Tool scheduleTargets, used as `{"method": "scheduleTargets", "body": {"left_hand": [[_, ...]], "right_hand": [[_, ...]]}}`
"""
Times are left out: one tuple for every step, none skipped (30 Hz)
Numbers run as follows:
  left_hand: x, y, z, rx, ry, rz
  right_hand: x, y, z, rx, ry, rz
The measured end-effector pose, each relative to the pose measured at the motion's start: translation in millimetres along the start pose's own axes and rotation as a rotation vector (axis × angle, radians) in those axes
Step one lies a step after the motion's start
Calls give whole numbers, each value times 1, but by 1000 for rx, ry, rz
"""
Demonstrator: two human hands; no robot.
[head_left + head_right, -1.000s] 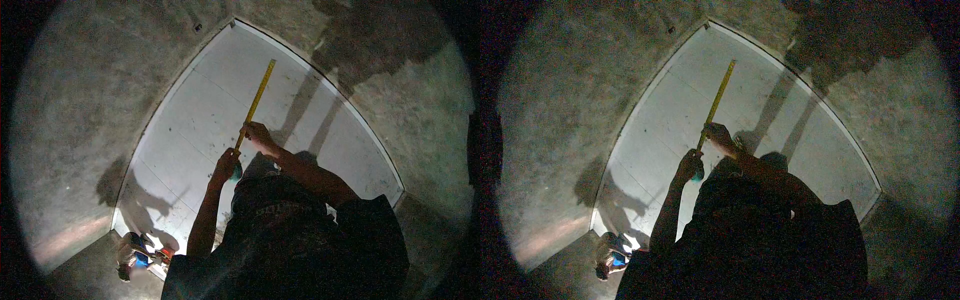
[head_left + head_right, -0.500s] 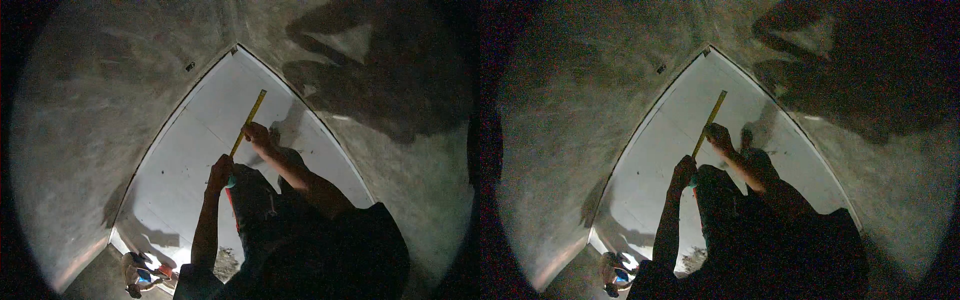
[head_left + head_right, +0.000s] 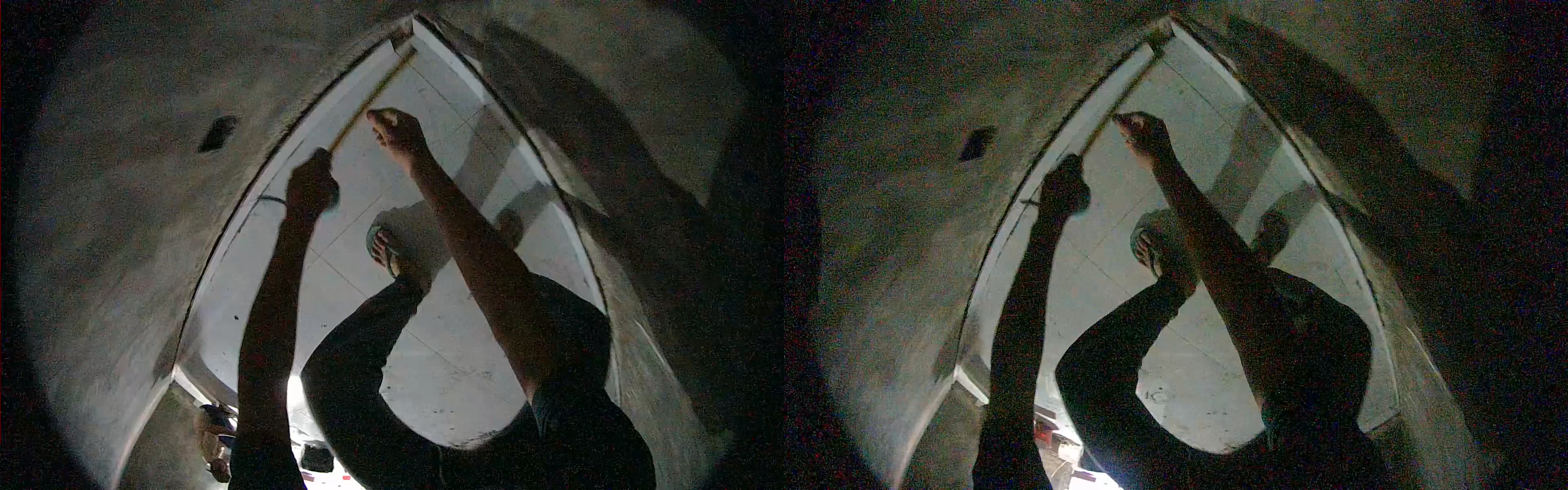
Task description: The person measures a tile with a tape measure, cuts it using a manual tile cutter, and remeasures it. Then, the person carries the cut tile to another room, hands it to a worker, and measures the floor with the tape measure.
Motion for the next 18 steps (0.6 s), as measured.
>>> {"method": "scheduleTargets", "body": {"left_hand": [[22,-5,12,61,56,50],[39,-10,25,128,23,10],[57,-19,42,193,-1,-27],[64,-11,42,189,207,213],[83,-18,57,273,156,130],[100,-27,72,363,101,52],[98,-35,78,415,112,91],[98,-35,78,419,124,109],[95,-45,72,460,84,35],[94,-51,66,502,56,-42],[93,-52,65,506,77,-30],[99,-56,66,457,174,-2],[109,-67,73,319,142,-51],[119,-82,83,176,117,-101],[129,-97,93,36,100,-150],[125,-93,91,274,163,-66],[126,-86,98,514,215,17],[122,-69,93,516,220,12]], "right_hand": [[14,19,-14,-1,65,90],[23,56,-31,-77,101,150],[30,87,-44,-65,108,137],[30,94,-68,-309,209,-59],[27,90,-87,-556,315,-255],[28,105,-102,-546,335,-261],[13,113,-102,-591,362,-350],[0,112,-101,-641,379,-434],[-15,111,-93,-648,398,-446],[-26,111,-82,-634,343,-480],[-34,114,-75,-615,285,-509],[-34,113,-77,-613,295,-526],[-42,104,-72,-637,277,-595],[-31,110,-75,-663,248,-639],[-24,111,-74,-664,244,-644],[-28,107,-73,-607,248,-626],[-25,113,-77,-547,250,-599],[-24,121,-75,-544,247,-606]]}}
Point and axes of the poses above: each hand's wrist, its own x-axis towards the middle knuckle, its own z-axis out of the palm, y = z × x, the point moved 10 cm from there along x, towards the middle knuckle, and after that the axes turned 11 degrees about -z, right-handed, at the moved point
